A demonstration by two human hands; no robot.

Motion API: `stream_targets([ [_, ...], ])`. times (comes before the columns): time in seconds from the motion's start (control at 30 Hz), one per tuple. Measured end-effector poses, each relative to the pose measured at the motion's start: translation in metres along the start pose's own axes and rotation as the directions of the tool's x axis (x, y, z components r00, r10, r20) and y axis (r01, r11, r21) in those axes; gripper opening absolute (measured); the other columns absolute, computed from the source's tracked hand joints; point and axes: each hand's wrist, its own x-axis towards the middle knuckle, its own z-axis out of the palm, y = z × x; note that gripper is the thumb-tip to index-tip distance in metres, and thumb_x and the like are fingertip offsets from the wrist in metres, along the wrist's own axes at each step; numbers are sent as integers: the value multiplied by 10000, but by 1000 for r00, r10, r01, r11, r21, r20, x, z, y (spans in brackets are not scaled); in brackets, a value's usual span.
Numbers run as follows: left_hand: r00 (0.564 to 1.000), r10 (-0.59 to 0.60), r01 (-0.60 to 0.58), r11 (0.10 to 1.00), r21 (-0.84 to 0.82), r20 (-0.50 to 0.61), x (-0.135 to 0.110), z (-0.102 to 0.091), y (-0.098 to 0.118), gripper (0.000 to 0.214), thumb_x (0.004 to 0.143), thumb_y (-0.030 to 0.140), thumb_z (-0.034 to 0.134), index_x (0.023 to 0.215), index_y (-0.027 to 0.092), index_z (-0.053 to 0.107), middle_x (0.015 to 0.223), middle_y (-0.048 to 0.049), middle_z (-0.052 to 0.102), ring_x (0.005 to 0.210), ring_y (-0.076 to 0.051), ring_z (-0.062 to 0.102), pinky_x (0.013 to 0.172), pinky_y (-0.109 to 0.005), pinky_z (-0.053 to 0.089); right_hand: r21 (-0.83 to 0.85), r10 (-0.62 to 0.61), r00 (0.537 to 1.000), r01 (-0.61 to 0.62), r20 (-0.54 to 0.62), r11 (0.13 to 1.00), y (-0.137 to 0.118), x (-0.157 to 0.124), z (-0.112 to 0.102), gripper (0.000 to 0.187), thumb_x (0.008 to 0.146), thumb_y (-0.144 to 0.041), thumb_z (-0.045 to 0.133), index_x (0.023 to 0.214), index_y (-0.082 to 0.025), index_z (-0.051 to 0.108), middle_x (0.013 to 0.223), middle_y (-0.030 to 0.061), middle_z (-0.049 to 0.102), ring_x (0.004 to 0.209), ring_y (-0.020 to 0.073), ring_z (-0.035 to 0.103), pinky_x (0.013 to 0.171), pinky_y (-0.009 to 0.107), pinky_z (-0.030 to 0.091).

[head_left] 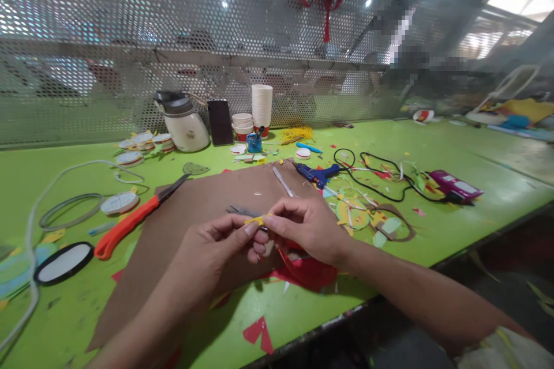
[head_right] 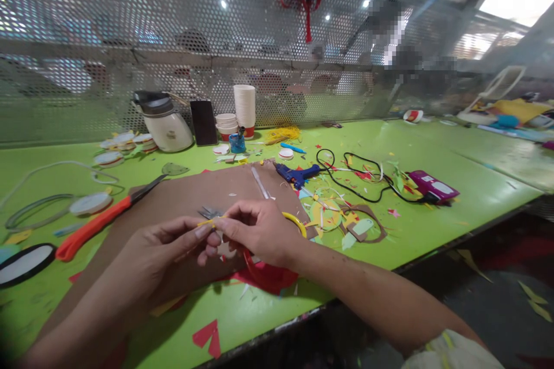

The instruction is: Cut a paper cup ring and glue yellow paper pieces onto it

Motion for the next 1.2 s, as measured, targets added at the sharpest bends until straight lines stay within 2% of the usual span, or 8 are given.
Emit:
stream_targets([
  [0.13,1000,-13,13,1000,6,-18,-1,1,1,176,710,324,802,674,157,761,631,-38,695,587,-115,580,592,-202,475,-12,-16,1000,16,-21,1000,-1,0,2,259,806,-389,728,781,-165,601,586,-50,587,466,66,509,431,178,420],
  [0.23,999,-23,23,1000,5,-28,-3,3,2,181,698,320,808,662,152,749,618,-31,684,582,-109,568,581,-193,468,-24,-18,999,17,-30,1000,0,0,3,213,827,-346,698,781,-165,594,559,-65,558,438,54,461,398,165,380],
  [0.47,994,-44,37,997,-68,-101,-6,6,-2,242,644,356,833,679,162,692,640,-10,655,525,-122,556,507,-233,471,5,-40,998,40,-38,999,1,1,1,331,772,-455,764,761,-161,613,546,-62,563,434,54,460,397,176,358],
  [0.63,988,5,5,998,62,-154,-4,2,-2,261,655,373,826,657,153,685,596,-15,633,514,-131,550,480,-226,449,106,31,999,-27,-41,994,2,2,2,434,677,-542,811,758,-158,624,597,-41,610,487,75,545,455,199,453],
  [0.73,987,45,-30,995,97,-156,-3,1,-3,259,659,379,821,658,148,703,622,-31,657,554,-147,584,521,-242,478,128,42,999,-44,18,991,3,3,2,415,698,-527,806,779,-163,625,572,-46,616,469,74,540,455,200,456],
  [1.03,995,-14,10,999,-42,-99,-9,9,-1,204,648,325,840,635,169,709,619,-22,700,551,-148,623,545,-240,496,208,58,997,-67,48,976,3,2,2,389,705,-505,815,755,-162,637,598,-38,638,481,84,584,463,211,504],
  [1.1,995,29,-28,1000,6,-97,-9,8,-1,191,664,326,823,649,168,715,654,-47,723,603,-186,652,599,-285,520,226,70,995,-83,66,971,3,3,0,401,691,-511,822,746,-153,649,598,-30,648,482,88,601,466,212,518],
  [1.2,973,146,-111,975,194,-179,-9,5,1,193,683,329,801,627,164,717,609,-40,694,575,-163,601,559,-247,465,261,74,996,-87,58,961,3,6,-4,409,665,-501,842,728,-135,671,607,-9,671,484,94,618,473,217,533],
])
